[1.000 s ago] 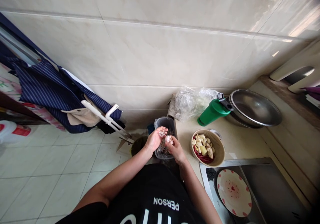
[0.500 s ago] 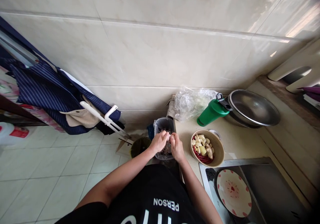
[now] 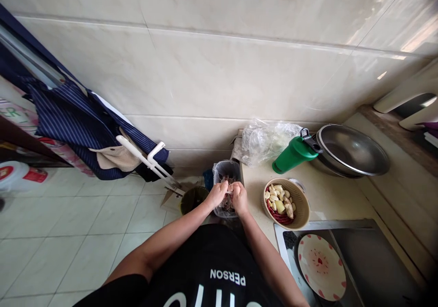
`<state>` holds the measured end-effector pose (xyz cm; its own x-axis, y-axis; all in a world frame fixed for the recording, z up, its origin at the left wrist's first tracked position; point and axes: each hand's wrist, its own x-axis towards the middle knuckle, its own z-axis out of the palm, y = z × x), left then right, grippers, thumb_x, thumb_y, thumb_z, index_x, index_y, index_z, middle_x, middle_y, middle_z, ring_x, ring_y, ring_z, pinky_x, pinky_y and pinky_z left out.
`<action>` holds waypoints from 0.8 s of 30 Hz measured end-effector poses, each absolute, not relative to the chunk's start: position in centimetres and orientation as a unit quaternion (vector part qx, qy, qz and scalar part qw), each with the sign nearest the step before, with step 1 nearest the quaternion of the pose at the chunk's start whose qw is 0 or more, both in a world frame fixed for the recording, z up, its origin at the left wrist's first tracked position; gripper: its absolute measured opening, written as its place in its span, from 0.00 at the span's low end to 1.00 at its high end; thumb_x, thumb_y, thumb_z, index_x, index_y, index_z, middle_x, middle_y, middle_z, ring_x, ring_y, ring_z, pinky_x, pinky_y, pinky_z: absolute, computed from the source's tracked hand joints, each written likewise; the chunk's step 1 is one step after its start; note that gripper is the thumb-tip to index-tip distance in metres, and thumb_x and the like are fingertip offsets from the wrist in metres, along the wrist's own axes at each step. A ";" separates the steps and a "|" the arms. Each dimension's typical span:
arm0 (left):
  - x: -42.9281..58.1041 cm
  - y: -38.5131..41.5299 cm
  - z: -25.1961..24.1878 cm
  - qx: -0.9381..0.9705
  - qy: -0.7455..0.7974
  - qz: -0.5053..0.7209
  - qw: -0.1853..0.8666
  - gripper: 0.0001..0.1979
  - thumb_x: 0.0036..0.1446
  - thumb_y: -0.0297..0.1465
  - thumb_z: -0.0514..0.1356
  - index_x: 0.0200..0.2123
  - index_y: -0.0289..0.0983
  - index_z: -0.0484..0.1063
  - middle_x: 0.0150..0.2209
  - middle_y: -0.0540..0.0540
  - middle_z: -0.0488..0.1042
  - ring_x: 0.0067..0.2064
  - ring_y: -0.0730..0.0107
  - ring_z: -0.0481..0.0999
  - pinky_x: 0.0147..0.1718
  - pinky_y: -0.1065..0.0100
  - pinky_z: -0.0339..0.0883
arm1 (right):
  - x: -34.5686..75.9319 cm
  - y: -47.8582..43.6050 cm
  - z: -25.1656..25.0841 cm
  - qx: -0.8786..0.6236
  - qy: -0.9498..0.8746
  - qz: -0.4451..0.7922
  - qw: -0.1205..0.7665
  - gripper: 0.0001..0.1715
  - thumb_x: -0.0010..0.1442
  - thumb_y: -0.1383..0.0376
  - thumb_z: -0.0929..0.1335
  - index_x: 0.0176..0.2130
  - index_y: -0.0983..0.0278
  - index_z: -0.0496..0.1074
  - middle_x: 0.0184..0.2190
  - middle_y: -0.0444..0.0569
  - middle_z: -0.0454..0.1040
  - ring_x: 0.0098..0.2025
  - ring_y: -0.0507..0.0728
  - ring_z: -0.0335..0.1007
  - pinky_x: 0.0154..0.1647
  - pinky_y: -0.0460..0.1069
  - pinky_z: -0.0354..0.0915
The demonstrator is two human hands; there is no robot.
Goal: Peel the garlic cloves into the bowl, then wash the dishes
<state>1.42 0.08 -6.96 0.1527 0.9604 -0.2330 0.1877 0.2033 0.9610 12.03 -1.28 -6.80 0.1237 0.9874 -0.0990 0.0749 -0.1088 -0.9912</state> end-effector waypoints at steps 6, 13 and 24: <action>1.1 0.2 -6.9 0.369 0.499 0.342 0.706 0.29 0.51 0.55 0.50 0.21 0.34 0.65 0.16 0.50 0.63 0.14 0.82 0.51 0.14 0.74 0.38 | 12.7 -1.2 -6.0 -0.463 -0.245 0.719 0.457 0.14 0.55 0.56 0.60 0.24 0.62 0.59 0.16 0.38 0.60 0.13 0.45 0.46 0.13 0.40 0.41; 0.6 0.4 -7.3 0.263 0.459 0.433 0.730 0.26 0.46 0.53 0.58 0.31 0.34 0.69 0.21 0.50 0.67 0.18 0.81 0.63 0.15 0.78 0.48 | 14.0 -1.4 -5.5 -0.425 -0.084 0.784 0.446 0.14 0.50 0.55 0.67 0.30 0.64 0.64 0.26 0.48 0.74 0.24 0.51 0.70 0.15 0.39 0.55; 1.0 0.0 -6.7 0.297 0.436 0.475 0.704 0.20 0.45 0.45 0.64 0.23 0.36 0.61 0.20 0.56 0.61 0.21 0.81 0.61 0.20 0.76 0.56 | 11.9 -2.0 -5.0 -0.487 -0.305 0.683 0.452 0.22 0.46 0.51 0.71 0.31 0.62 0.61 0.11 0.34 0.61 0.11 0.45 0.50 0.10 0.40 0.46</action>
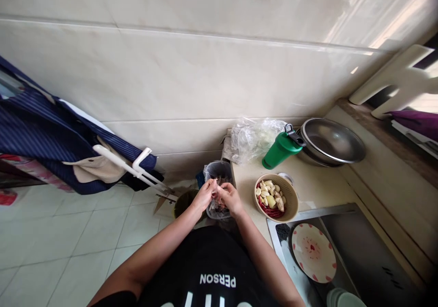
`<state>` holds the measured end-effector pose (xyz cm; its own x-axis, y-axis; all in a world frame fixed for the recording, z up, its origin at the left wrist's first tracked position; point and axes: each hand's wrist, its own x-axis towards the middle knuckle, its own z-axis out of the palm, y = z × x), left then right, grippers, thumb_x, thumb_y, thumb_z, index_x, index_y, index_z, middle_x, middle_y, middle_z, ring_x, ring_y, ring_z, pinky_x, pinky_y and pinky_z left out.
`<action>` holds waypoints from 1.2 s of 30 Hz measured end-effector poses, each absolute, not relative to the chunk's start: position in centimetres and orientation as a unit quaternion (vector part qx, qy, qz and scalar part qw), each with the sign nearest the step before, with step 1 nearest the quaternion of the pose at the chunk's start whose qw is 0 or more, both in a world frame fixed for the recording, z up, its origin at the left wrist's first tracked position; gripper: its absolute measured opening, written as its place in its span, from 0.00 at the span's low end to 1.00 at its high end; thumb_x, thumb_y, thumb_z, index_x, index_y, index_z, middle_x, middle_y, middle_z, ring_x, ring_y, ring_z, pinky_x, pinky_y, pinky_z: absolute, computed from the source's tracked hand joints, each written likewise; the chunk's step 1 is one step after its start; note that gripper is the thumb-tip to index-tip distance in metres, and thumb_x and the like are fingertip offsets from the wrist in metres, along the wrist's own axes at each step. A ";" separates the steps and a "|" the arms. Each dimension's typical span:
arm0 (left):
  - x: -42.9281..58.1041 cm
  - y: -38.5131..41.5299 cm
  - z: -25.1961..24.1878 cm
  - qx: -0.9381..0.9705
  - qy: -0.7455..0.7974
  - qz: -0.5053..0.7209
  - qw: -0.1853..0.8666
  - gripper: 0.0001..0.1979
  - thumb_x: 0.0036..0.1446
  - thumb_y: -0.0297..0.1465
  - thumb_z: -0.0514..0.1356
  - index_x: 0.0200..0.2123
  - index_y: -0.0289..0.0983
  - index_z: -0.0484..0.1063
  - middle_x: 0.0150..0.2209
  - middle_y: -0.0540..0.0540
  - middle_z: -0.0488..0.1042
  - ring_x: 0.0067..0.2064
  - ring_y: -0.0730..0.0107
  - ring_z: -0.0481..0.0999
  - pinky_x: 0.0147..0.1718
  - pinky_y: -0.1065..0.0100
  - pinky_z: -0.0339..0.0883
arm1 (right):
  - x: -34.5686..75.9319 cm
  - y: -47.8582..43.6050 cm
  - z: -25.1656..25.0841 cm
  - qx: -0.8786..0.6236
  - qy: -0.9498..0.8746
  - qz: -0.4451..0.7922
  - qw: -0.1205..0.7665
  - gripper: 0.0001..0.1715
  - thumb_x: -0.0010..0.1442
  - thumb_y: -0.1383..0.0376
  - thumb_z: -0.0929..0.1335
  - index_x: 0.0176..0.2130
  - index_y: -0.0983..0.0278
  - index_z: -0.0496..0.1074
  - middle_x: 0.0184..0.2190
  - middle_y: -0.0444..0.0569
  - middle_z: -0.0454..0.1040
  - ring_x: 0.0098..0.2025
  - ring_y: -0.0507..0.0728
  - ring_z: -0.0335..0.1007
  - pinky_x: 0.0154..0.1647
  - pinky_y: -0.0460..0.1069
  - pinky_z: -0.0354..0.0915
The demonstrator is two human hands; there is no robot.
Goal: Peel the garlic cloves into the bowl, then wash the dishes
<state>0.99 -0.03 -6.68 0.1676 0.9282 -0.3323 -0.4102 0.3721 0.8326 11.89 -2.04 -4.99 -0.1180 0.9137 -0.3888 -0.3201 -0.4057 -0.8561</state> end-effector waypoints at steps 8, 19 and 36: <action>1.6 0.2 -6.6 0.315 0.444 0.483 0.686 0.22 0.43 0.49 0.63 0.23 0.34 0.64 0.22 0.54 0.62 0.23 0.80 0.60 0.21 0.75 0.54 | 11.7 -1.8 -6.1 -0.573 -0.407 0.589 0.398 0.12 0.46 0.57 0.68 0.23 0.63 0.64 0.11 0.36 0.60 0.13 0.46 0.50 0.15 0.43 0.51; 1.9 1.1 -7.0 0.272 0.476 0.432 0.716 0.19 0.41 0.44 0.66 0.26 0.36 0.63 0.17 0.58 0.58 0.17 0.81 0.59 0.17 0.77 0.52 | 12.3 -1.2 -4.2 -0.735 -0.631 0.159 0.190 0.07 0.55 0.66 0.63 0.33 0.61 0.71 0.30 0.46 0.75 0.28 0.52 0.67 0.27 0.45 0.50; 1.2 2.2 -7.7 0.138 0.383 0.497 0.767 0.10 0.47 0.29 0.66 0.34 0.33 0.70 0.28 0.49 0.73 0.29 0.77 0.73 0.33 0.73 0.68 | 13.2 -1.4 -3.9 -0.706 -0.677 0.196 0.069 0.16 0.57 0.59 0.64 0.47 0.57 0.68 0.39 0.50 0.72 0.32 0.55 0.71 0.29 0.47 0.56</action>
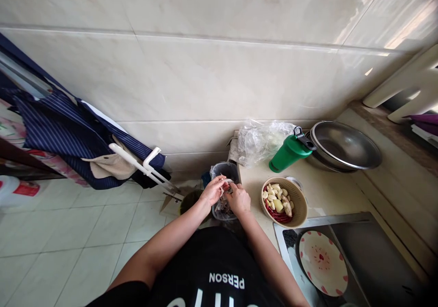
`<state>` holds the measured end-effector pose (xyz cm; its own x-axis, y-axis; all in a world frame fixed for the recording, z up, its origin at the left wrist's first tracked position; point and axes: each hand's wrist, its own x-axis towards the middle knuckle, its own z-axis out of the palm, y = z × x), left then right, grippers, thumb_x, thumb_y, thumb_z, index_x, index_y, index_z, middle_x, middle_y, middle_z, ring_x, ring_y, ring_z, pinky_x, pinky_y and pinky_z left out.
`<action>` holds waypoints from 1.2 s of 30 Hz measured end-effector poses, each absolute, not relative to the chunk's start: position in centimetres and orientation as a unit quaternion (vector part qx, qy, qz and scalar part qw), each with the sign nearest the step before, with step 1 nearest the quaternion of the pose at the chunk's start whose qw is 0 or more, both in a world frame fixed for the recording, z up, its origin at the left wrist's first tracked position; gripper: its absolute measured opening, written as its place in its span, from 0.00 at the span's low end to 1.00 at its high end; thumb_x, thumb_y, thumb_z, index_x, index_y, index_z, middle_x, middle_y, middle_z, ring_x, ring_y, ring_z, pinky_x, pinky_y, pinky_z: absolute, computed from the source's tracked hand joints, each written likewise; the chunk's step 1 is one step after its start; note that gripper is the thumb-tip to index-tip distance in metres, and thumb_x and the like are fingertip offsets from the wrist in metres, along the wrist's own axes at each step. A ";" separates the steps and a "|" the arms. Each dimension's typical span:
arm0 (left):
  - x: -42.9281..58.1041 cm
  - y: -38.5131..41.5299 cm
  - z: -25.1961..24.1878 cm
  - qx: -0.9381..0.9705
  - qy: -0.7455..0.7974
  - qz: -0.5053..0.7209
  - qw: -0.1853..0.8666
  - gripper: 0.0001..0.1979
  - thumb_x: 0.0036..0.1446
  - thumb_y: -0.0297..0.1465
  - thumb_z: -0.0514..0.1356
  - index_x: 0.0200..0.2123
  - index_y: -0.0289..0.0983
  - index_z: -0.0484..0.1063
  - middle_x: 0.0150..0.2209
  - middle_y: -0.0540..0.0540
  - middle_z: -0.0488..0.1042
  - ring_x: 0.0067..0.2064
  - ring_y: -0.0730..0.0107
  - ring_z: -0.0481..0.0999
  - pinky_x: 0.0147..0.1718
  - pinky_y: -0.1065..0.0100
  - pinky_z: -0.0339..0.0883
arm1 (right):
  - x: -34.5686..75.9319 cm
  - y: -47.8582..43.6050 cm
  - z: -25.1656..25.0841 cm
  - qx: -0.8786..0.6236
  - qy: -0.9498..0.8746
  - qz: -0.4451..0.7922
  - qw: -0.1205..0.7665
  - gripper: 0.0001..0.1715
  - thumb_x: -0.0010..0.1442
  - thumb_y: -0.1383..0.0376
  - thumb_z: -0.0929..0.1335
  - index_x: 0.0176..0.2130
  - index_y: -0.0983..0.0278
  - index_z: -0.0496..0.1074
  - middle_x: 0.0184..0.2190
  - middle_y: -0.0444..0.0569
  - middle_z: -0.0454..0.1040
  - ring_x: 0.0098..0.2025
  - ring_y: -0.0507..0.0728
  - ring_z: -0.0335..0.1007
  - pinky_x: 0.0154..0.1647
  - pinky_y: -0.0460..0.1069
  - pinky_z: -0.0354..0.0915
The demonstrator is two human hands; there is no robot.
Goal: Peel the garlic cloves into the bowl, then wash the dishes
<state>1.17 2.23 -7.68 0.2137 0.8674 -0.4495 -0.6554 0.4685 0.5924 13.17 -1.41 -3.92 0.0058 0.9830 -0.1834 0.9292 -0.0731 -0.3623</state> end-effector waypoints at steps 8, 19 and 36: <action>2.0 1.7 -7.4 0.282 0.418 0.482 0.717 0.15 0.47 0.38 0.65 0.33 0.32 0.73 0.34 0.44 0.75 0.33 0.71 0.73 0.30 0.73 0.63 | 13.5 -1.1 -4.3 -0.707 -0.645 0.225 0.183 0.24 0.58 0.58 0.64 0.53 0.59 0.63 0.36 0.49 0.77 0.34 0.56 0.72 0.31 0.46 0.57; 1.7 1.8 -7.4 0.308 0.408 0.440 0.738 0.14 0.40 0.32 0.69 0.32 0.33 0.73 0.31 0.46 0.74 0.32 0.72 0.72 0.32 0.72 0.64 | 13.2 0.1 -4.6 -0.727 -0.661 0.130 0.136 0.12 0.60 0.63 0.61 0.35 0.62 0.73 0.32 0.50 0.75 0.30 0.53 0.70 0.29 0.45 0.54; -0.6 2.0 -8.6 0.554 0.547 0.383 0.497 0.06 0.47 0.32 0.61 0.28 0.35 0.73 0.28 0.47 0.73 0.28 0.71 0.70 0.29 0.72 0.61 | 13.6 0.4 -5.1 -0.599 -0.403 0.581 0.375 0.24 0.55 0.47 0.62 0.23 0.64 0.67 0.17 0.44 0.67 0.21 0.51 0.62 0.22 0.45 0.55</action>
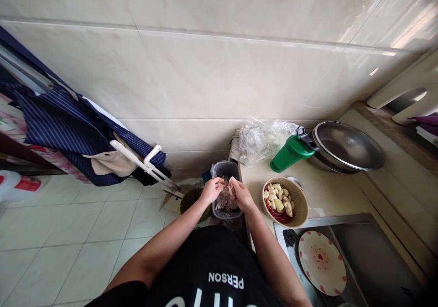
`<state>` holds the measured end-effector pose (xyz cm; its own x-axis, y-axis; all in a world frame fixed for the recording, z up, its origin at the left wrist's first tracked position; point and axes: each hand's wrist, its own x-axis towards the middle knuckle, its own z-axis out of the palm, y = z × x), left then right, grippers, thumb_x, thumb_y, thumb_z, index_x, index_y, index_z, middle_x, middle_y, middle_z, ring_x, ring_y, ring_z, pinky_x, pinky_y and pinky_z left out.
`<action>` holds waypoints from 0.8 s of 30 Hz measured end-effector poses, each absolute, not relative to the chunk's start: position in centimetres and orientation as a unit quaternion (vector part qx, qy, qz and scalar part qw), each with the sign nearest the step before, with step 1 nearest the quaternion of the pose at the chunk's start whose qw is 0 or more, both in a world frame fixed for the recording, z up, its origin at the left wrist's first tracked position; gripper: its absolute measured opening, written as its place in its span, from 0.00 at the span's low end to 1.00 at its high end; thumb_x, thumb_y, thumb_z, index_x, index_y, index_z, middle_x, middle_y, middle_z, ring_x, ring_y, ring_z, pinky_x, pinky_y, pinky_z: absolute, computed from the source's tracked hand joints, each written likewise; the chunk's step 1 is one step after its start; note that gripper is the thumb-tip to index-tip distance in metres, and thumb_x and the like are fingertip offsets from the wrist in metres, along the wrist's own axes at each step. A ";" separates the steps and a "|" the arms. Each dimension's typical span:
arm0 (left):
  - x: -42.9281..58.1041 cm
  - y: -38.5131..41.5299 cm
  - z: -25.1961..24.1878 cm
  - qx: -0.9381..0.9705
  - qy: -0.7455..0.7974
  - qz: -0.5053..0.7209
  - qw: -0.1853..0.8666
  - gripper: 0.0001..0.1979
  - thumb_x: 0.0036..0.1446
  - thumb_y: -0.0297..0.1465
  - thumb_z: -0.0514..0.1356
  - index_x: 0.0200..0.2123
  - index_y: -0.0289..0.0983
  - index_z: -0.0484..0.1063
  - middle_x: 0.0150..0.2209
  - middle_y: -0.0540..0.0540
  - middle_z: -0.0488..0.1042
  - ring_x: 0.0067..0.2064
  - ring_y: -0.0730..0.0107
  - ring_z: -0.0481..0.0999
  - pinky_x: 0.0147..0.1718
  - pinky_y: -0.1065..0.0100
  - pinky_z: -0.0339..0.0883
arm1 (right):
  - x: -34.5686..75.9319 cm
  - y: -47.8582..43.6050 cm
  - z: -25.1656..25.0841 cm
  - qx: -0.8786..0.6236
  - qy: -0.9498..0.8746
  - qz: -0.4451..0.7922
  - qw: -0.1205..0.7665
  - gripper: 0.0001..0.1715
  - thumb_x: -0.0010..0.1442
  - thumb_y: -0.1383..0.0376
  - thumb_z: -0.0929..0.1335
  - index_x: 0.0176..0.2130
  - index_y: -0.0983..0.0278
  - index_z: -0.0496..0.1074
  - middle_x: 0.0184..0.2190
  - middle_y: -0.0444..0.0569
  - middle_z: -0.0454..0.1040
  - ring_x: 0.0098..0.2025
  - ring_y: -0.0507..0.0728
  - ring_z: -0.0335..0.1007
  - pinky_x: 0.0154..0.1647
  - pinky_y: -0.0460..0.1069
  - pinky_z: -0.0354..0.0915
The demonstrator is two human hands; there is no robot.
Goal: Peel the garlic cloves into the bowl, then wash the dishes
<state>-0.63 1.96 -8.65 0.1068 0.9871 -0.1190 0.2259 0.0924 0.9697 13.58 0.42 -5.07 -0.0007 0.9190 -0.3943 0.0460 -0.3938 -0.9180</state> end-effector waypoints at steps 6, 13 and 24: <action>-0.7 1.6 -6.7 0.578 0.596 0.369 0.418 0.18 0.56 0.42 0.52 0.26 0.34 0.71 0.21 0.50 0.67 0.23 0.73 0.65 0.22 0.73 0.55 | 14.1 -0.4 -5.1 -0.357 -0.205 0.782 0.468 0.20 0.44 0.58 0.74 0.36 0.63 0.70 0.25 0.43 0.71 0.27 0.50 0.65 0.25 0.44 0.58; 0.5 0.2 -4.0 0.696 0.500 0.336 0.390 0.13 0.54 0.41 0.57 0.38 0.39 0.65 0.25 0.53 0.69 0.25 0.74 0.68 0.26 0.74 0.58 | 13.2 -0.5 -6.1 -0.413 -0.190 0.720 0.525 0.18 0.45 0.54 0.73 0.27 0.63 0.66 0.19 0.39 0.65 0.20 0.47 0.57 0.19 0.42 0.50; 0.4 0.4 -4.2 0.675 0.496 0.361 0.410 0.11 0.59 0.38 0.51 0.34 0.37 0.66 0.23 0.53 0.65 0.24 0.75 0.64 0.27 0.74 0.56 | 13.5 -1.1 -5.9 -0.450 -0.182 0.689 0.539 0.18 0.44 0.54 0.72 0.31 0.64 0.70 0.22 0.40 0.66 0.20 0.47 0.53 0.18 0.42 0.46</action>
<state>0.43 0.37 -4.15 0.2471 0.9657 0.0796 0.3741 -0.1709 0.9115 13.45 -1.12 -5.87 -0.0152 0.9061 -0.4228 -0.5779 -0.3530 -0.7358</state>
